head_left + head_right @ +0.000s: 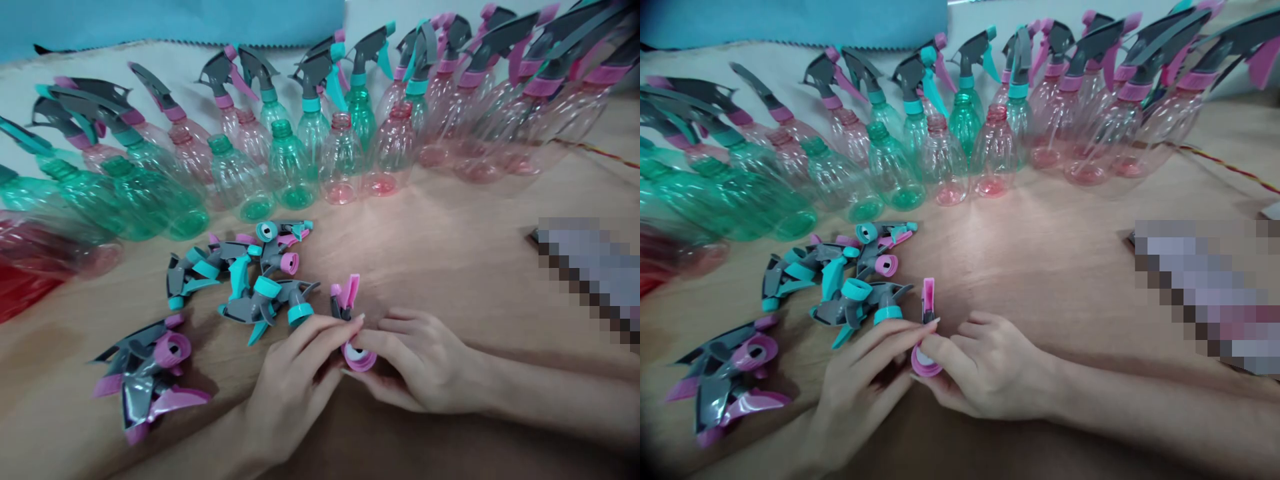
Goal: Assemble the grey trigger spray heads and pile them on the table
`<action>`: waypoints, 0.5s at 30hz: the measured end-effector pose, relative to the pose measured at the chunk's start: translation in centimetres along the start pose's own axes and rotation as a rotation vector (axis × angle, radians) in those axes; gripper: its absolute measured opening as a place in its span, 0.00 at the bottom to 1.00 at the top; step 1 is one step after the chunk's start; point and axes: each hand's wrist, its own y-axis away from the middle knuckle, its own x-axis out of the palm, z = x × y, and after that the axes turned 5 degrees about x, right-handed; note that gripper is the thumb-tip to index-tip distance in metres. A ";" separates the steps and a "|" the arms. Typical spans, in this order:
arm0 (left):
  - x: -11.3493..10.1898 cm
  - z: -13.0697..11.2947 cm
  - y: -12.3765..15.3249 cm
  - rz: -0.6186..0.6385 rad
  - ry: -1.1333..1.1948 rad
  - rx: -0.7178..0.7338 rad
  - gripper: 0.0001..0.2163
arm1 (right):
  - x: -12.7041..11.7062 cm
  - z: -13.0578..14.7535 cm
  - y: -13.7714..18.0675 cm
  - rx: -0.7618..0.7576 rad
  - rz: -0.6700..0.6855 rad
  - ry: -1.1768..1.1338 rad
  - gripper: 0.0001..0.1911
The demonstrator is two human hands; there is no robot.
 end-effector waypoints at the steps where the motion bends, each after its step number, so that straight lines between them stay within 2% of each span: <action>1: 0.0 0.0 0.0 0.009 -0.001 0.008 0.16 | 0.1 0.0 0.0 0.006 -0.009 -0.024 0.05; 15: -0.1 0.1 -0.2 0.044 -0.024 0.019 0.17 | 0.3 0.0 0.2 0.006 -0.047 -0.095 0.07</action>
